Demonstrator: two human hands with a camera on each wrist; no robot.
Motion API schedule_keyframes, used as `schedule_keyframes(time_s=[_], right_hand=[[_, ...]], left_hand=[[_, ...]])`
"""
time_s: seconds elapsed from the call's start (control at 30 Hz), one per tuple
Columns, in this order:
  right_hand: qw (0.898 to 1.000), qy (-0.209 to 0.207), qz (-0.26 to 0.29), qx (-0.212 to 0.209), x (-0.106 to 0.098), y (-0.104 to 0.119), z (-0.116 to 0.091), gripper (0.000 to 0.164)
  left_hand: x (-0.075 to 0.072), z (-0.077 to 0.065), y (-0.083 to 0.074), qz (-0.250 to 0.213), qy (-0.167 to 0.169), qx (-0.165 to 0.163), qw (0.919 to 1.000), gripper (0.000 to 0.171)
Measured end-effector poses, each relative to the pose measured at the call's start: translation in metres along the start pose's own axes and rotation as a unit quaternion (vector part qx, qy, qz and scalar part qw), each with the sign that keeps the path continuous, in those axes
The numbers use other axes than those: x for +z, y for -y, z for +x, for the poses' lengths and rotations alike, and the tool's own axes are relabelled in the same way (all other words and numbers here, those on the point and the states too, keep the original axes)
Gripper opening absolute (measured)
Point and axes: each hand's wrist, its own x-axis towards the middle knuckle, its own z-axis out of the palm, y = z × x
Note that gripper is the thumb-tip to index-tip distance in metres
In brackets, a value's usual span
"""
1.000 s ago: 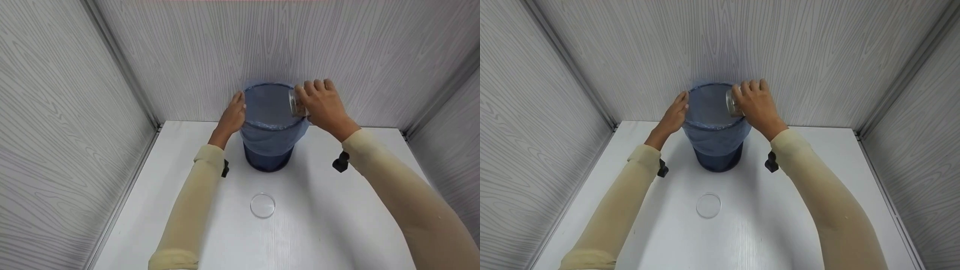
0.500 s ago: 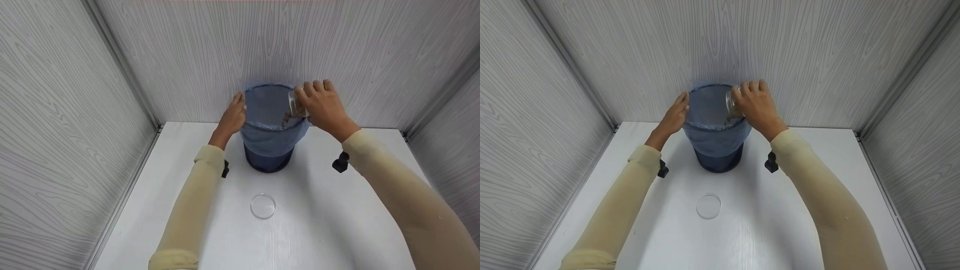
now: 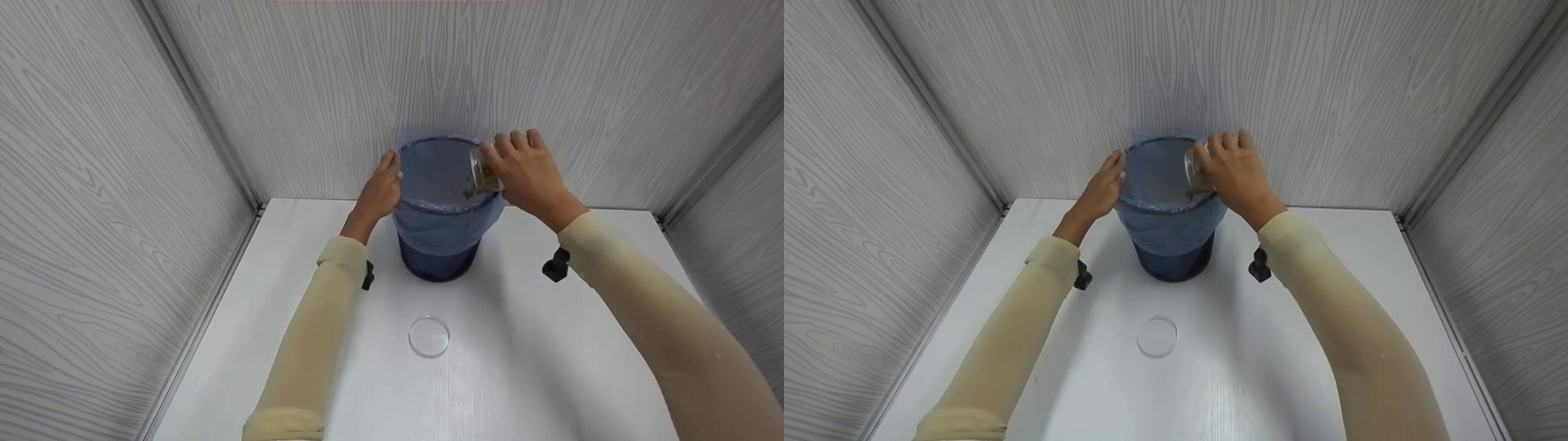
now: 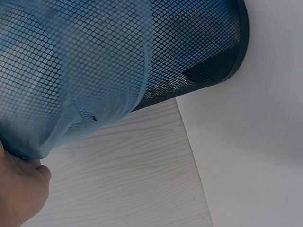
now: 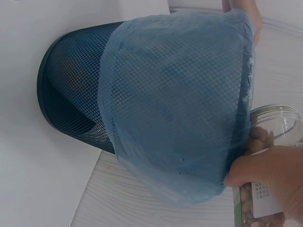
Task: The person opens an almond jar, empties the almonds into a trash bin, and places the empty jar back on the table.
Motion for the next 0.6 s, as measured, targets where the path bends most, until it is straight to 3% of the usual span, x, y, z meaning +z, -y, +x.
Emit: schedule_keyframes(time_s=[0.6], right_hand=[[1.0,-0.013,0.001,-0.005,0.0008,-0.0017,-0.0022,0.091]], left_hand=[[0.0014,-0.0003,-0.003,0.007,-0.001,-0.003,1.0,0.054]])
